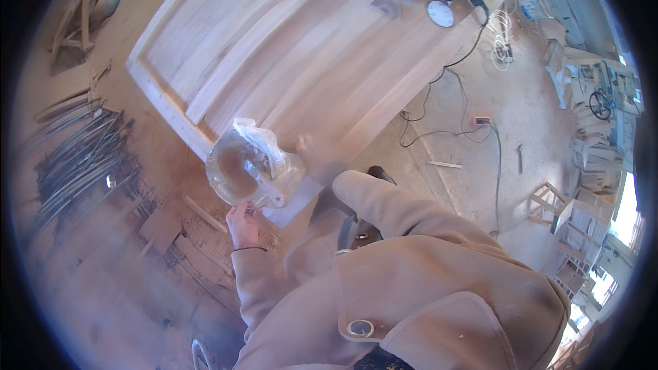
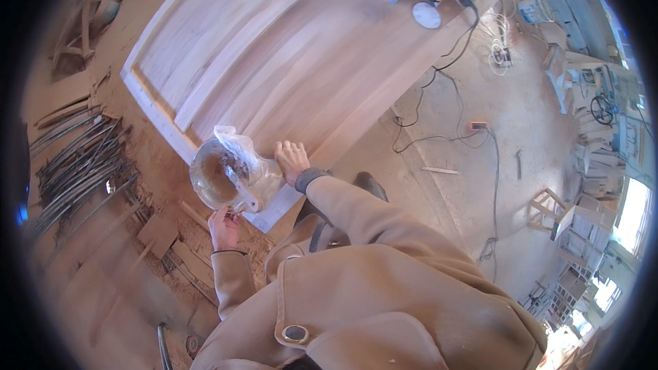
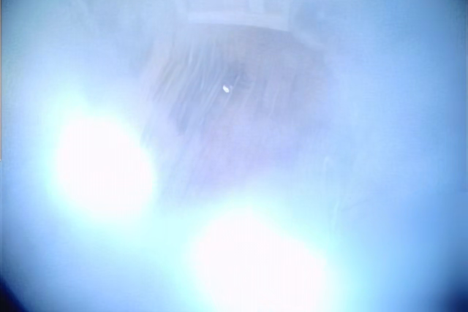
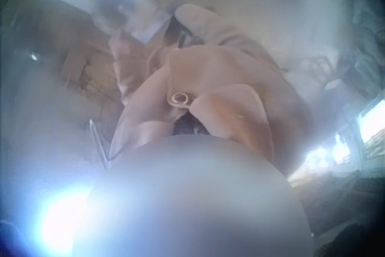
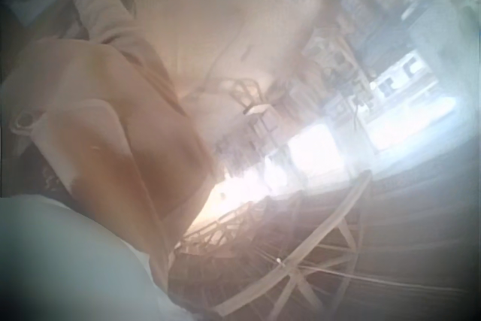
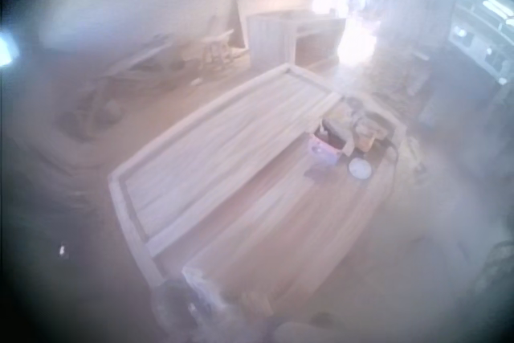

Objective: The person carves a decorative panel on a wooden board using a chisel and mallet, then smooths the surface with an angle grinder and a sanding block. The person applies a paste-like substance to the carved area and spreads it with a putty knife before moving the board and a bucket across the workshop.

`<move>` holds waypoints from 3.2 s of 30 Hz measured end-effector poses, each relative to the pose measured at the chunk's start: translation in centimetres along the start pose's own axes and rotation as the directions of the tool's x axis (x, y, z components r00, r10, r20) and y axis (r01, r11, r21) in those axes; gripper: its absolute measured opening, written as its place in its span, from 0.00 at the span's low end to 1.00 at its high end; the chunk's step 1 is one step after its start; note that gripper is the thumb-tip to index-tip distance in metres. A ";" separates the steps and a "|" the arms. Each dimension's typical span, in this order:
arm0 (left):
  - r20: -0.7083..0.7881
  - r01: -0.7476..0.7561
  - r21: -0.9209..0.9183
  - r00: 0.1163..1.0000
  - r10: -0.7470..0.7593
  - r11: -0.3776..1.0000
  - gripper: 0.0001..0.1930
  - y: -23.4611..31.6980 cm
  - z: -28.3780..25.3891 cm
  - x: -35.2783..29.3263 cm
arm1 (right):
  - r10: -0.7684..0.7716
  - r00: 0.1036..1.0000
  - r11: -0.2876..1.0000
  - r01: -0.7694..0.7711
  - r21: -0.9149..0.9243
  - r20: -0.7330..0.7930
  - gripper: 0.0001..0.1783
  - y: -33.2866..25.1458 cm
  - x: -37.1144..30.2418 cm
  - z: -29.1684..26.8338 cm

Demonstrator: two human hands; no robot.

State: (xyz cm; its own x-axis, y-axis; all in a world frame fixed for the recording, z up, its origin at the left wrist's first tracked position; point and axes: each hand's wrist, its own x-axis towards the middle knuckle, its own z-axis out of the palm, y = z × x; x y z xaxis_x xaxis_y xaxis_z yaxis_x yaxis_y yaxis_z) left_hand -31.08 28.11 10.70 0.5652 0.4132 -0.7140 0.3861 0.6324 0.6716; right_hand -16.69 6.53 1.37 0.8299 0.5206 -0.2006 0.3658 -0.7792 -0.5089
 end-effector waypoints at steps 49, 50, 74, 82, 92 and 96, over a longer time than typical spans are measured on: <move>0.008 -0.008 -0.019 1.000 0.008 1.000 0.08 -5.1 29.7 -0.1 | 0.051 0.891 0.998 -0.064 -0.012 -0.452 0.13 31.4 18.7 -25.4; -0.005 -0.004 -0.014 1.000 0.004 1.000 0.08 -5.0 29.7 -0.4 | 0.044 0.914 0.999 -0.042 0.015 -0.403 0.12 31.1 18.4 -25.1; 0.169 -0.016 0.173 0.986 -0.013 0.985 0.09 -4.9 35.0 2.5 | 0.254 0.864 0.954 -0.299 -0.037 -0.435 0.31 45.9 6.6 -33.9; 0.117 -0.026 0.134 0.993 0.010 0.991 0.10 -5.0 36.6 0.8 | 0.474 0.781 0.823 -0.557 -0.112 -0.407 0.30 42.7 14.0 -31.1; 0.044 0.029 0.042 0.999 -0.031 0.999 0.08 -6.4 33.8 2.2 | 0.317 0.923 0.926 -0.251 0.283 -0.219 0.16 43.1 10.2 -37.1; 0.058 0.009 0.040 0.998 -0.012 0.999 0.07 -6.2 33.5 2.5 | 0.247 0.951 0.891 -0.149 0.429 -0.185 0.15 41.9 9.7 -41.8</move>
State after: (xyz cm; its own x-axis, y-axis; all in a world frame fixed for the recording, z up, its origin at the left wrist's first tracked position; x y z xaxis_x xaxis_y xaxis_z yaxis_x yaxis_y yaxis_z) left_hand -7.65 3.27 11.43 0.6022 0.3671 -0.7090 0.4200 0.6096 0.6723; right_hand 24.29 -35.69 13.11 0.9577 0.2379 -0.1621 0.0220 -0.6219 -0.7828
